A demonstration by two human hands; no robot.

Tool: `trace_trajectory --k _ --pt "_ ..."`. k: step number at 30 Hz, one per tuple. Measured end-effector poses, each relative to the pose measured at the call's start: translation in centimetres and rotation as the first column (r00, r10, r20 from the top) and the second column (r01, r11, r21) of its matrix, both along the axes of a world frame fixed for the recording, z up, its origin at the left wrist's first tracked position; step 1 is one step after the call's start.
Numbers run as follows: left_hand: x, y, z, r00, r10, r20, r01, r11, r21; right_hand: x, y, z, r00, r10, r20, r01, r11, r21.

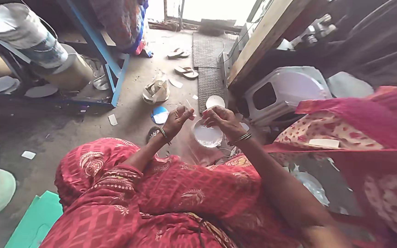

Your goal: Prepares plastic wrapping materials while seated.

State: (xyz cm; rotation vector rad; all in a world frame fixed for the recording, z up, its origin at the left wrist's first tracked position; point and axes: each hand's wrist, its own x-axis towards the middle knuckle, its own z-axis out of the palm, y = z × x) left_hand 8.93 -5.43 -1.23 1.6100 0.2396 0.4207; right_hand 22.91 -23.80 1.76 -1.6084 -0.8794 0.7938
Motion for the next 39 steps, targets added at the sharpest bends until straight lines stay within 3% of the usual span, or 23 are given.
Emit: trace_trajectory --k 5,12,21,25,32,39 --pt "1.0 0.1 -0.5 0.992 0.045 0.114 -0.04 0.998 -0.047 -0.2 0.4 0.0 0.999 -0.016 0.038 0.017 1.0 -0.017" --pt "0.8 0.6 -0.3 0.992 0.095 0.085 -0.09 0.994 -0.061 -0.3 1.0 0.2 1.0 0.017 0.003 -0.017 1.0 -0.01" --pt "0.9 1.0 -0.5 0.981 0.096 0.167 -0.084 0.994 -0.076 -0.6 1.4 -0.1 0.974 0.225 0.031 -0.22 0.969 -0.112" --pt "0.8 1.0 -0.1 0.979 0.148 0.142 -0.136 0.987 -0.085 -1.4 1.5 -0.3 0.979 0.205 0.015 -0.203 0.975 -0.095" --pt "1.1 2.6 0.0 0.953 0.238 0.187 -0.224 0.97 -0.095 -0.5 1.4 -1.2 0.977 0.169 0.133 -0.149 0.978 -0.145" --pt "0.9 1.5 0.4 0.979 0.164 0.122 -0.161 0.986 -0.036 -1.1 1.8 -0.9 0.976 0.2 0.086 -0.194 0.978 -0.082"
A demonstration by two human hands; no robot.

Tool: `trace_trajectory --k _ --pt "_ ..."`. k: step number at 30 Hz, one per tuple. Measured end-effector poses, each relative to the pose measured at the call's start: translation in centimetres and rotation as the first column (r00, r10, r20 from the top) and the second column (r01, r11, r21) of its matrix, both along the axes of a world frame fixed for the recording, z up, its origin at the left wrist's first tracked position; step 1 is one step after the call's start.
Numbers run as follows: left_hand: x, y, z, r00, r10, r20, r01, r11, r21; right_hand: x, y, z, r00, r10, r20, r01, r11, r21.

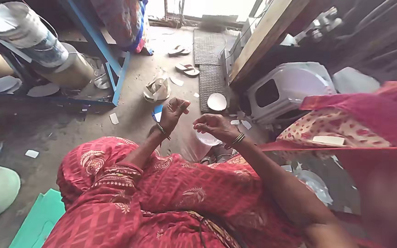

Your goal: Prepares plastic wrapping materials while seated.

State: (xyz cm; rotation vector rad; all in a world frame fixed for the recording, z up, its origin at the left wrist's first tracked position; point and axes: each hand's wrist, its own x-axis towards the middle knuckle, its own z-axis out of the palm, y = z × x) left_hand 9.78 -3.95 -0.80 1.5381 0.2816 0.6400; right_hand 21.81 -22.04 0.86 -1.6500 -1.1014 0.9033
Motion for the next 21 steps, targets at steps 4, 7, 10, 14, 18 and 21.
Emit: trace_trajectory --k 4,7,10,14,18,21 --pt "0.1 0.2 -0.2 1.0 0.017 0.014 -0.017 1.0 0.008 -0.2 -0.1 -0.6 0.994 -0.023 0.108 0.015 0.997 0.072" --pt "0.0 0.1 0.0 1.0 -0.016 -0.002 0.016 1.0 -0.025 -0.1 -0.1 -0.7 0.98 -0.065 0.187 0.043 0.992 0.121" --pt "0.1 0.0 0.1 0.994 -0.088 -0.066 0.086 0.996 -0.034 -0.4 -0.1 -0.4 0.968 -0.109 0.227 0.082 0.989 0.127" --pt "0.3 0.2 -0.8 0.994 0.013 -0.107 0.001 0.992 0.127 -0.6 0.0 -0.3 0.957 -0.186 0.224 0.149 0.974 0.173" --pt "-0.1 -0.6 -0.7 0.921 0.383 -0.062 -0.31 0.823 0.476 -0.8 -0.2 0.5 0.876 -0.306 0.374 0.278 0.952 0.128" --pt "-0.9 -2.6 0.6 0.924 0.309 -0.225 -0.194 0.886 0.42 -0.5 -0.1 -0.3 0.796 -0.368 0.481 0.286 0.928 0.237"
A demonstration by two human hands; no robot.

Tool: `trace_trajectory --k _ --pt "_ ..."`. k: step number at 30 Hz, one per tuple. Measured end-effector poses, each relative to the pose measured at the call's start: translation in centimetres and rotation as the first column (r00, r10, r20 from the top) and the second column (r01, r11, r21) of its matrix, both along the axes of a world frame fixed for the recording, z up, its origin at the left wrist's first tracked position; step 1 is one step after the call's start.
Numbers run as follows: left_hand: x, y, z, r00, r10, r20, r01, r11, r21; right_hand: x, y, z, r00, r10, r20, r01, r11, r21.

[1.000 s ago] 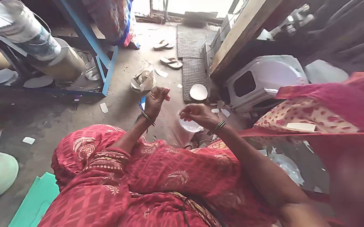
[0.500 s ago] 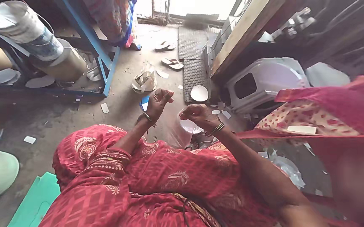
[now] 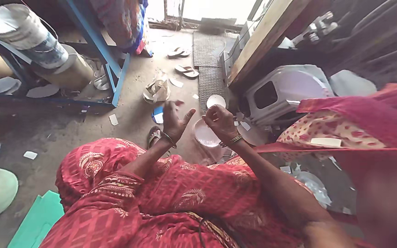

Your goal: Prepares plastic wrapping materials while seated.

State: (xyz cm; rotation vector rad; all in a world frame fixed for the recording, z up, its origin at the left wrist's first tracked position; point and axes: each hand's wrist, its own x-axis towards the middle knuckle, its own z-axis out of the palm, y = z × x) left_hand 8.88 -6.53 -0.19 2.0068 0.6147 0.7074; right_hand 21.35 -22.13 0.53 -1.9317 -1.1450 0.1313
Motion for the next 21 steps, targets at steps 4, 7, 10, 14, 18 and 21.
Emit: trace_trajectory --k 4,7,10,14,18,21 --pt "-0.2 -1.9 -0.5 0.925 -0.371 0.08 0.293 0.564 -0.772 -1.4 0.8 -0.3 0.972 0.107 0.208 -0.106 0.994 -0.019" --pt "-0.1 -2.2 0.1 0.959 -0.262 0.106 0.206 0.393 -0.896 -3.1 1.3 -1.6 0.914 0.208 0.348 -0.226 0.974 0.012" --pt "0.2 -1.7 -0.4 0.981 -0.183 0.07 0.153 0.49 -0.858 -3.8 1.2 -1.7 0.895 0.332 0.297 -0.328 0.942 -0.067" --pt "0.5 -0.7 -0.9 0.993 -0.119 0.026 0.087 0.548 -0.832 -3.4 0.5 -0.4 0.881 0.459 0.117 -0.444 0.886 -0.132" --pt "0.6 0.4 -1.4 0.993 -0.106 0.042 0.101 0.646 -0.757 -1.4 0.2 1.3 0.949 0.231 0.216 -0.243 0.969 0.031" --pt "0.9 0.8 -2.1 0.968 -0.225 0.108 0.243 0.752 -0.612 0.7 0.3 1.0 0.94 0.162 0.3 -0.179 0.983 0.03"
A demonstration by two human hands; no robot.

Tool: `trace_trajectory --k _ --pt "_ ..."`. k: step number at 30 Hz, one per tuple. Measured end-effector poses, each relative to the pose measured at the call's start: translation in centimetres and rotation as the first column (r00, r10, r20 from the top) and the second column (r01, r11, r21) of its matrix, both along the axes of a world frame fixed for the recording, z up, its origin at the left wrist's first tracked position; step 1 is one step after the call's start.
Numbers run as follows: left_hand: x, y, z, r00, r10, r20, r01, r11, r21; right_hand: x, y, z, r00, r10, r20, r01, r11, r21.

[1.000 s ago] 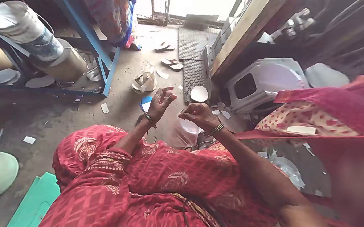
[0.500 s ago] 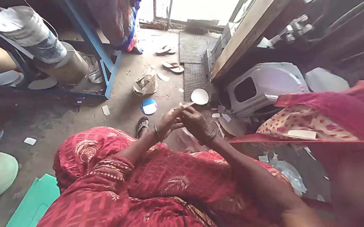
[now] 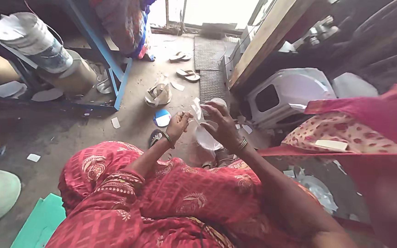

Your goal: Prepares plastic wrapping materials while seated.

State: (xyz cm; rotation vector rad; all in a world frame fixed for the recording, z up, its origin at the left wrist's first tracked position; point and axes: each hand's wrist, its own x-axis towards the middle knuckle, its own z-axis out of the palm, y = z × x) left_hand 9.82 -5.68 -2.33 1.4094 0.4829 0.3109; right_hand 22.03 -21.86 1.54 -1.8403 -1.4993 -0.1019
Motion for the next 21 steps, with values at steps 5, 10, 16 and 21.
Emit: trace_trajectory --k 5,10,16,21 --pt "-0.5 -1.0 0.5 0.983 -0.186 0.007 0.182 0.971 0.156 0.2 0.0 -1.0 0.984 0.103 0.144 -0.109 0.994 0.031" --pt "-1.1 -0.5 1.6 0.94 -0.339 -0.042 0.326 0.855 0.402 0.0 -0.4 0.5 0.997 0.012 -0.074 -0.001 0.988 0.154" --pt "-0.7 -0.8 1.0 0.852 -0.521 0.051 0.359 0.653 0.667 2.2 -0.5 1.0 0.932 -0.099 -0.349 0.188 0.955 0.231" --pt "-0.8 -1.0 1.4 0.881 -0.473 0.026 0.403 0.778 0.483 3.0 -0.9 1.8 0.875 -0.129 -0.466 0.255 0.942 0.219"
